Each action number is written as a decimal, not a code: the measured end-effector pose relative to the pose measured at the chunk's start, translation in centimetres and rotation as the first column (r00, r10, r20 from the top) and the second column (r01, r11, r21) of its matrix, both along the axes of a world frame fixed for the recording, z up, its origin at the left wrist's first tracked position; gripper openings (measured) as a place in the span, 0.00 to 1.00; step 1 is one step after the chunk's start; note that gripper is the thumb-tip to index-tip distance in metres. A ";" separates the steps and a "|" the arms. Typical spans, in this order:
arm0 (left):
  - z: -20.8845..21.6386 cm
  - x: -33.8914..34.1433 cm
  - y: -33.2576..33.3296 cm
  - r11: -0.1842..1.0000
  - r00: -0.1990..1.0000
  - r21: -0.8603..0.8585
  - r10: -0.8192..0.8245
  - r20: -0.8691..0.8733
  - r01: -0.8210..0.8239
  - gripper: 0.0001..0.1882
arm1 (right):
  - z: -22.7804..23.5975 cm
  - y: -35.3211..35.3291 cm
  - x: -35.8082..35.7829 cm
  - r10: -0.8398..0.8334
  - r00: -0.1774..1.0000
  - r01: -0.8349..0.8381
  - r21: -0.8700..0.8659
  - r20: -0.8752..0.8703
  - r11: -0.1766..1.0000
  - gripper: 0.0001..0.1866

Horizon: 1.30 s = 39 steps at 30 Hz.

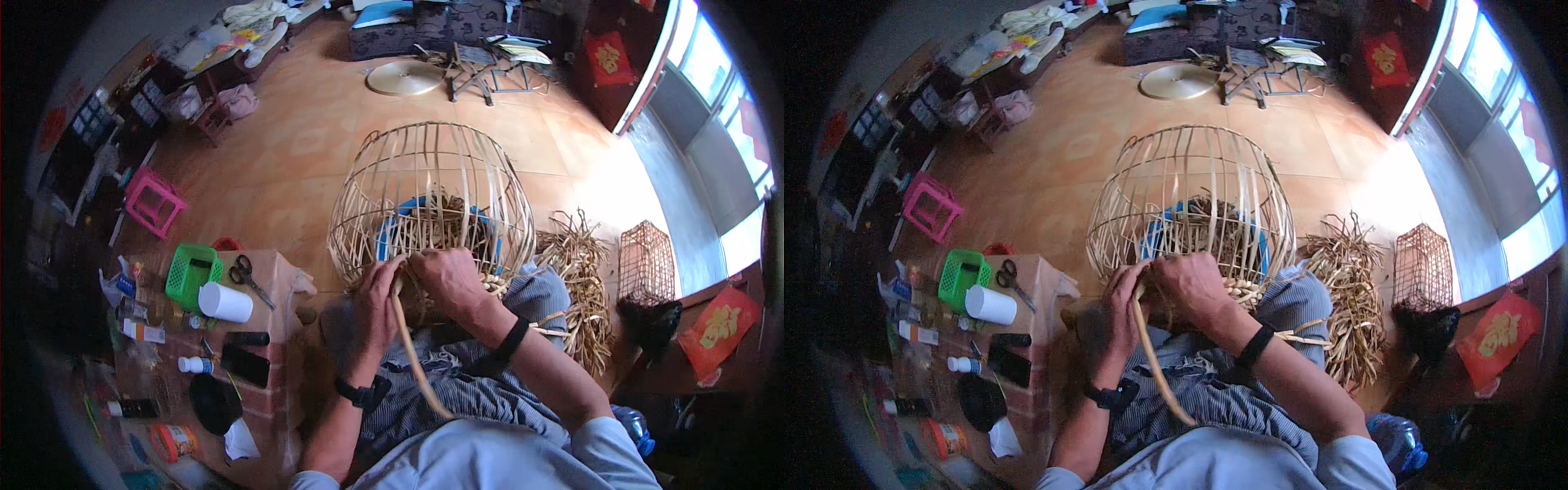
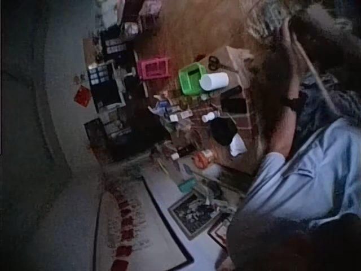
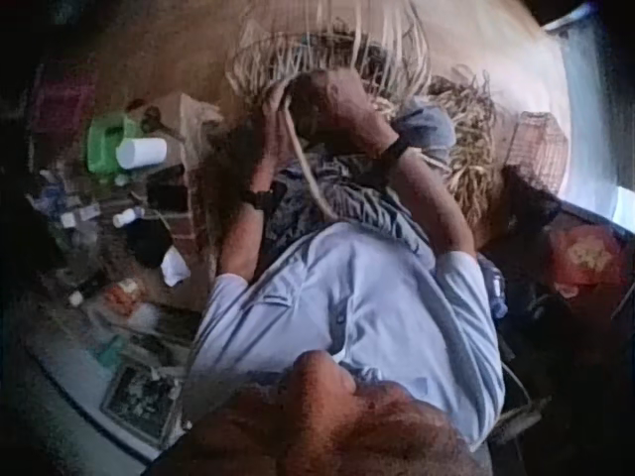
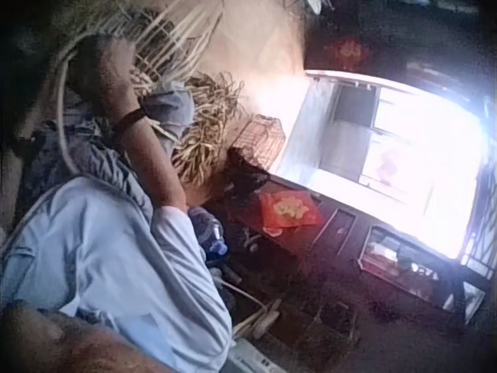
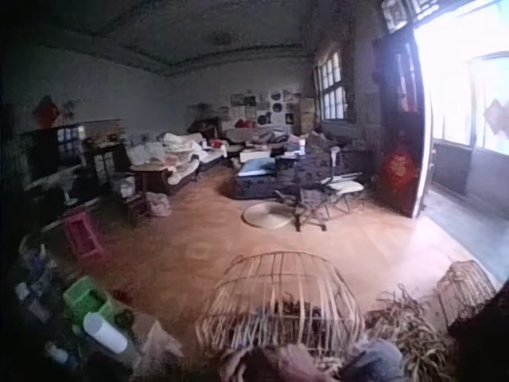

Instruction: Weaving a bamboo basket by hand.

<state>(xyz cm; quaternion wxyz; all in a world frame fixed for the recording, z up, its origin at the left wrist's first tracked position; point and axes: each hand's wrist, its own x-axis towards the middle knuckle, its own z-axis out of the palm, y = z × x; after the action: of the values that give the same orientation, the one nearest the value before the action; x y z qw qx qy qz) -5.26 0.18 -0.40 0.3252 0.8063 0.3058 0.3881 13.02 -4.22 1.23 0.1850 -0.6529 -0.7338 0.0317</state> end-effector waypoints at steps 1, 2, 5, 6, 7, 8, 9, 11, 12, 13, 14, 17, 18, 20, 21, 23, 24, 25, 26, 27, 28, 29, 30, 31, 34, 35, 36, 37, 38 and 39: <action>-0.4 -0.1 0.6 0.999 1.000 -0.034 -0.015 0.006 0.015 0.24 | 0.4 0.3 -0.3 0.015 1.000 -0.015 0.006 0.026 1.000 0.15; -0.7 -0.3 1.0 0.997 1.000 -0.068 -0.029 0.012 0.030 0.24 | 0.9 0.2 -0.4 0.063 0.998 -0.063 0.042 -0.014 0.997 0.15; -0.4 0.4 1.9 0.998 0.998 -0.028 -0.064 -0.010 0.064 0.23 | -0.2 0.4 0.5 0.074 0.997 -0.075 0.072 0.018 0.995 0.12; -0.7 0.4 2.1 0.998 0.998 -0.028 -0.063 -0.010 0.063 0.22 | -0.4 0.4 0.4 0.092 0.995 -0.095 0.070 0.050 0.993 0.11; -1.0 0.5 2.2 0.998 0.998 -0.028 -0.061 -0.009 0.061 0.22 | -0.6 0.1 0.1 0.078 0.996 -0.081 0.091 0.038 0.993 0.11; -1.5 0.5 2.3 0.994 0.998 -0.090 -0.063 0.015 0.065 0.21 | -0.9 -0.2 -0.3 0.065 0.998 -0.068 0.113 0.027 0.991 0.12; -1.6 0.7 2.2 0.986 0.997 -0.152 -0.064 0.042 0.069 0.20 | -0.9 -0.5 -0.5 0.053 0.998 -0.054 0.134 0.016 0.990 0.13; -1.6 0.6 2.4 0.979 0.997 -0.190 -0.069 0.033 0.074 0.19 | -0.9 -0.8 -0.3 0.076 0.997 -0.070 0.171 -0.029 0.983 0.15; -0.6 0.4 2.1 0.983 0.997 -0.170 -0.075 -0.007 0.073 0.18 | -0.2 -1.1 -0.3 0.066 0.996 -0.055 0.155 -0.061 0.986 0.15; 0.0 0.2 2.1 0.986 0.996 -0.149 -0.080 -0.047 0.073 0.17 | 0.2 -1.3 -0.3 0.055 0.994 -0.042 0.140 -0.093 0.989 0.15; -0.3 0.2 2.2 0.992 0.996 -0.099 -0.083 -0.024 0.081 0.16 | -0.6 -1.1 0.0 0.047 0.991 -0.026 0.164 -0.124 0.986 0.14; 0.6 0.3 1.8 0.991 0.992 -0.044 -0.125 0.007 0.125 0.17 | -1.2 -0.9 0.3 0.008 0.994 0.006 0.125 -0.113 0.992 0.13; 0.7 0.2 1.7 0.992 0.993 -0.030 -0.121 -0.006 0.121 0.17 | -1.1 -1.0 0.2 -0.008 0.991 0.024 0.123 -0.130 0.992 0.12; 0.8 0.0 1.6 0.993 0.993 -0.003 -0.115 -0.031 0.115 0.18 | -0.9 -1.3 0.0 -0.043 0.986 0.063 0.118 -0.163 0.991 0.11; 0.9 0.0 1.5 0.995 0.994 0.015 -0.103 -0.035 0.103 0.18 | -1.0 -1.4 -0.2 -0.060 0.980 0.091 0.157 -0.188 0.983 0.11; 1.1 0.3 1.1 0.995 0.996 0.050 -0.079 -0.043 0.081 0.18 | -1.5 -1.9 -0.5 -0.093 0.966 0.150 0.231 -0.241 0.961 0.11; 1.1 0.6 1.0 0.997 0.998 0.045 -0.058 -0.021 0.059 0.19 | -1.5 -2.0 -0.6 -0.115 0.960 0.182 0.257 -0.254 0.949 0.11; 0.8 0.7 1.0 0.997 0.999 0.054 -0.048 -0.018 0.049 0.17 | -1.5 -2.2 -0.7 -0.136 0.954 0.213 0.283 -0.268 0.935 0.10; 0.3 0.7 1.1 0.997 0.999 0.063 -0.037 -0.016 0.038 0.15 | -1.5 -2.4 -0.8 -0.157 0.946 0.245 0.308 -0.282 0.919 0.09; 0.3 1.0 1.2 0.997 0.999 0.072 -0.030 -0.010 0.031 0.13 | -1.6 -2.5 -0.7 -0.170 0.940 0.259 0.293 -0.297 0.920 0.09; 0.3 1.2 1.1 0.997 1.000 0.079 -0.018 -0.013 0.019 0.12 | -1.8 -2.7 -0.5 -0.182 0.933 0.273 0.278 -0.312 0.921 0.09; 0.3 1.4 1.1 0.996 1.000 0.086 -0.006 -0.017 0.007 0.10 | -1.9 -2.9 -0.4 -0.193 0.925 0.286 0.264 -0.327 0.921 0.09; 0.5 1.5 1.0 0.996 1.000 0.094 0.008 -0.020 -0.006 0.09 | -1.8 -2.9 -0.3 -0.187 0.925 0.280 0.259 -0.330 0.924 0.09; 0.6 1.5 1.0 0.994 0.998 0.110 0.029 -0.052 -0.023 0.10 | -1.6 -3.0 -0.2 -0.181 0.925 0.274 0.255 -0.334 0.927 0.09; 1.4 1.7 0.5 0.990 0.984 0.132 0.071 -0.161 -0.050 0.12 | -1.6 -3.4 0.2 -0.174 0.937 0.247 0.222 -0.304 0.943 0.10; 1.9 1.9 0.2 0.991 0.976 0.122 0.072 -0.207 -0.047 0.13 | -1.7 -3.5 0.3 -0.173 0.942 0.238 0.206 -0.288 0.949 0.10; 2.1 2.0 0.0 0.993 0.964 0.112 0.076 -0.256 -0.049 0.14 | -1.8 -3.5 0.3 -0.184 0.942 0.244 0.195 -0.281 0.950 0.10; 1.9 2.3 -0.2 0.991 0.962 0.128 0.077 -0.261 -0.045 0.14 | -2.0 -3.4 0.4 -0.195 0.942 0.250 0.183 -0.274 0.951 0.10; 1.5 2.6 -0.3 0.989 0.960 0.145 0.079 -0.267 -0.041 0.14 | -2.0 -3.3 0.4 -0.206 0.941 0.257 0.171 -0.267 0.951 0.10; 1.4 2.9 -0.3 0.986 0.959 0.161 0.077 -0.271 -0.034 0.14 | -1.9 -3.3 0.4 -0.202 0.942 0.252 0.167 -0.269 0.953 0.10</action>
<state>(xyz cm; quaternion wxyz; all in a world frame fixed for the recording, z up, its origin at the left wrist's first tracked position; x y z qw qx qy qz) -2.40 -0.10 1.00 0.2046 0.8664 0.3397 0.3035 13.40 -7.52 -0.71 0.3423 -0.7025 -0.6237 0.0178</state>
